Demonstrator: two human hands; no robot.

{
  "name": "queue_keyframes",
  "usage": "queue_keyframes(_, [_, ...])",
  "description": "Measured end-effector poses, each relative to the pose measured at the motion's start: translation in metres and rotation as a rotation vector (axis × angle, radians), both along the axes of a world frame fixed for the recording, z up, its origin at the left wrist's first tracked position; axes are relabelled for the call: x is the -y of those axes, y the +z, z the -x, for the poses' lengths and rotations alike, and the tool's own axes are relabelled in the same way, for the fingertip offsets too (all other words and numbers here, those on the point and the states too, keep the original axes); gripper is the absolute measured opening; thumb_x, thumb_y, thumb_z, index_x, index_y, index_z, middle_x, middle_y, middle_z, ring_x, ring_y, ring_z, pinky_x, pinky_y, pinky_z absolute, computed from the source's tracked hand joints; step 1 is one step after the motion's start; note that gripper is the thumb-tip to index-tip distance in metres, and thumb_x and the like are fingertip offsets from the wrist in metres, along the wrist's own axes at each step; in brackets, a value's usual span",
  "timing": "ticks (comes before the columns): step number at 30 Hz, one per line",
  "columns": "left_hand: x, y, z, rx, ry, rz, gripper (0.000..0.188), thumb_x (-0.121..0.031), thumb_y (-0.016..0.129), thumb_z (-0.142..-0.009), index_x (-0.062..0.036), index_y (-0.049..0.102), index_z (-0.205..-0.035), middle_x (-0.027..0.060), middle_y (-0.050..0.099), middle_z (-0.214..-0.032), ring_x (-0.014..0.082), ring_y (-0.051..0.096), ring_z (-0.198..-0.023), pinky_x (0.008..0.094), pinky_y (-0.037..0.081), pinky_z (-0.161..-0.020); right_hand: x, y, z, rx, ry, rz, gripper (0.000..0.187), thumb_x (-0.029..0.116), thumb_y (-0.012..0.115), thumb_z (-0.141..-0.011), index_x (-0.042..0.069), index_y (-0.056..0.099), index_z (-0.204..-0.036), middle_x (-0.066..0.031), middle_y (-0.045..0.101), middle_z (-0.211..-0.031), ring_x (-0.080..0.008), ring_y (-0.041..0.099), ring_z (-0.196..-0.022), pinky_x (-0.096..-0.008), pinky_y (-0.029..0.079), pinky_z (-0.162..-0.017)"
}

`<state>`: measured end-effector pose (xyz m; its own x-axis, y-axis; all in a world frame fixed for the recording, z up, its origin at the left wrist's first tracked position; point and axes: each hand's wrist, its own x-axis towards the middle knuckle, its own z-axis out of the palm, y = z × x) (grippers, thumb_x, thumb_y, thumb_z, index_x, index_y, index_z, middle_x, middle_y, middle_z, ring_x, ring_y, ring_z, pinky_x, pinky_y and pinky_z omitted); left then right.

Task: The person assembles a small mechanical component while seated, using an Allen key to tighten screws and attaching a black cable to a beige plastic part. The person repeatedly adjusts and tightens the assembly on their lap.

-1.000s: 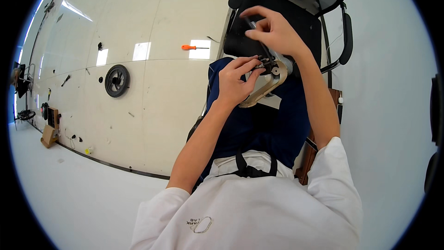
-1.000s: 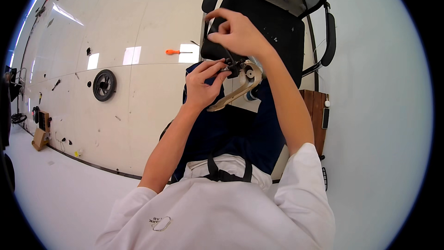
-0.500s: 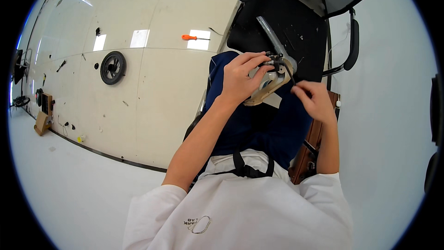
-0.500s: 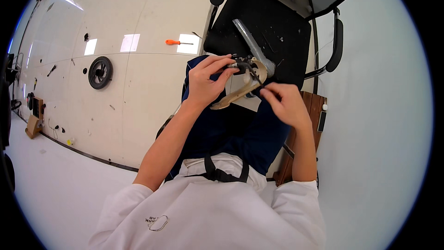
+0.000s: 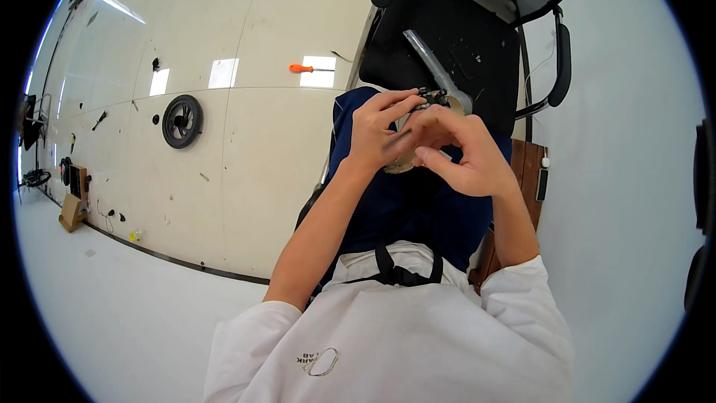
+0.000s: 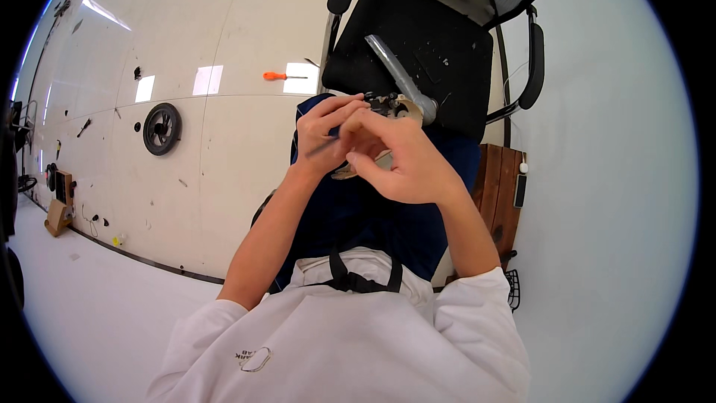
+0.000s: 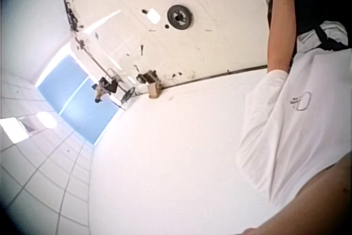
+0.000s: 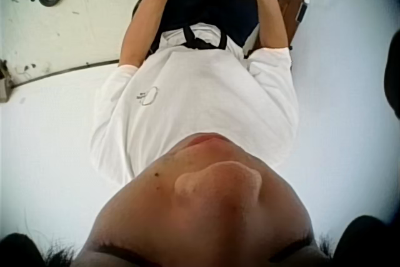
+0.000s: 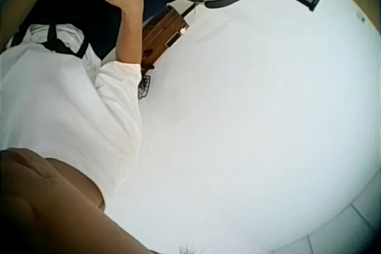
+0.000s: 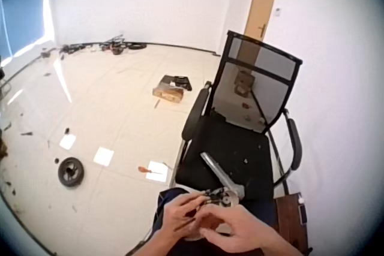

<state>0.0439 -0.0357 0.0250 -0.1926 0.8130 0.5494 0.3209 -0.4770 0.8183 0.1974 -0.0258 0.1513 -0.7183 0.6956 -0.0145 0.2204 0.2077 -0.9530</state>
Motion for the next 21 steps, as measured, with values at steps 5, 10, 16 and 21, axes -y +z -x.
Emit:
queue_keyframes(5, [-0.004,-0.011,-0.004,-0.206,0.063,0.025,0.025,-0.009,0.082,-0.074,-0.0080,0.078,-0.098,0.0085,0.075,-0.099,0.0251,0.073,-0.087,0.0323,0.059,-0.075,-0.050,0.015,0.027,0.138,0.004,-0.455,0.035,0.024,0.074,-0.084,0.005,0.064,-0.112,-0.0107,0.065,-0.075,-0.0163,0.064,-0.062,-0.0276,0.049,-0.059])
queue_keyframes(10, [0.000,0.015,0.011,-0.266,0.096,-0.171,0.014,-0.008,0.076,-0.077,-0.0058,0.077,-0.091,0.0104,0.075,-0.092,0.0295,0.072,-0.078,0.0366,0.058,-0.072,-0.119,0.018,0.055,0.277,0.048,-0.565,0.035,0.020,0.072,-0.090,0.001,0.063,-0.119,-0.0114,0.055,-0.064,-0.0137,0.047,-0.054,-0.0309,0.038,-0.050])
queue_keyframes(16, [0.016,0.004,-0.012,-0.017,-0.091,0.059,0.016,-0.014,0.077,-0.083,-0.0063,0.075,-0.097,0.0130,0.072,-0.106,0.0305,0.070,-0.095,0.0389,0.057,-0.084,-0.113,-0.045,-0.021,0.250,-0.243,-0.378,0.050,0.012,0.071,-0.086,0.004,0.059,-0.134,-0.0025,0.051,-0.066,-0.0127,0.049,-0.062,-0.0311,0.043,-0.059])
queue_keyframes(21, [0.012,0.011,0.010,0.111,-0.068,0.028,0.018,-0.010,0.076,-0.085,-0.0032,0.076,-0.102,0.0125,0.072,-0.104,0.0298,0.070,-0.090,0.0377,0.056,-0.077,-0.089,-0.077,-0.060,0.313,-0.432,-0.172,0.020,0.016,0.067,-0.094,-0.004,0.067,-0.090,-0.0056,0.058,-0.061,-0.0113,0.052,-0.047,-0.0275,0.040,-0.046])
